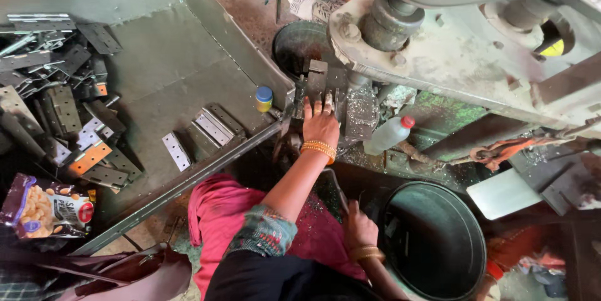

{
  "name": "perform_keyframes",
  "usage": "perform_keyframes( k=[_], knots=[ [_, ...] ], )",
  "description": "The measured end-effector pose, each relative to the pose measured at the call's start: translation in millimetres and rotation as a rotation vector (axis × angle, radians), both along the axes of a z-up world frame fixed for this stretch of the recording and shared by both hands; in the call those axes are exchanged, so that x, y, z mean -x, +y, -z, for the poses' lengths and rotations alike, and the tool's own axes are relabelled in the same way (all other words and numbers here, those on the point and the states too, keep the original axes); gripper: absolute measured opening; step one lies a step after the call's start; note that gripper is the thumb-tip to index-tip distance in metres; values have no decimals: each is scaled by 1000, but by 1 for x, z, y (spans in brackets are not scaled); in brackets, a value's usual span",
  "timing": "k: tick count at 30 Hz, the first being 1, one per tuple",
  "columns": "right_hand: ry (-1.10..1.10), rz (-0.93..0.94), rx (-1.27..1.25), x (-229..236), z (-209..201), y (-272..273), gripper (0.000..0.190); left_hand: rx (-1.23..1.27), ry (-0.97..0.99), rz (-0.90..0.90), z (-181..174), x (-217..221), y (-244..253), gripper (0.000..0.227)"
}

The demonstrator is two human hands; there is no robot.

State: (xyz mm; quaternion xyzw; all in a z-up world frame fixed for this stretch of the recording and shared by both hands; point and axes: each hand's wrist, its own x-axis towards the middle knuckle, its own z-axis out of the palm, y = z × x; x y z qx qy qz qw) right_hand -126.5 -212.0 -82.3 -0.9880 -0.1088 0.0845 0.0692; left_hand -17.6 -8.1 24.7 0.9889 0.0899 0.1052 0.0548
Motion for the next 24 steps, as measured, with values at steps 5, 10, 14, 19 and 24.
perform_keyframes(
  k=[5,10,14,19,24],
  knots=[
    [-39,-92,-23,4,0,-5,27,-87,181,11,3,-5,-4,36],
    [-164,-151,123,-4,-7,3,28,-106,46,-61,-1,-22,5,61],
    [33,-19,-1,1,-5,2,29,-55,89,-38,2,-5,0,44],
    [-166,-160,118,-10,3,0,27,-96,269,-20,-10,-11,7,41],
    [-106,-69,103,-4,10,-3,36,-81,174,-60,2,-37,0,42]
  ],
)
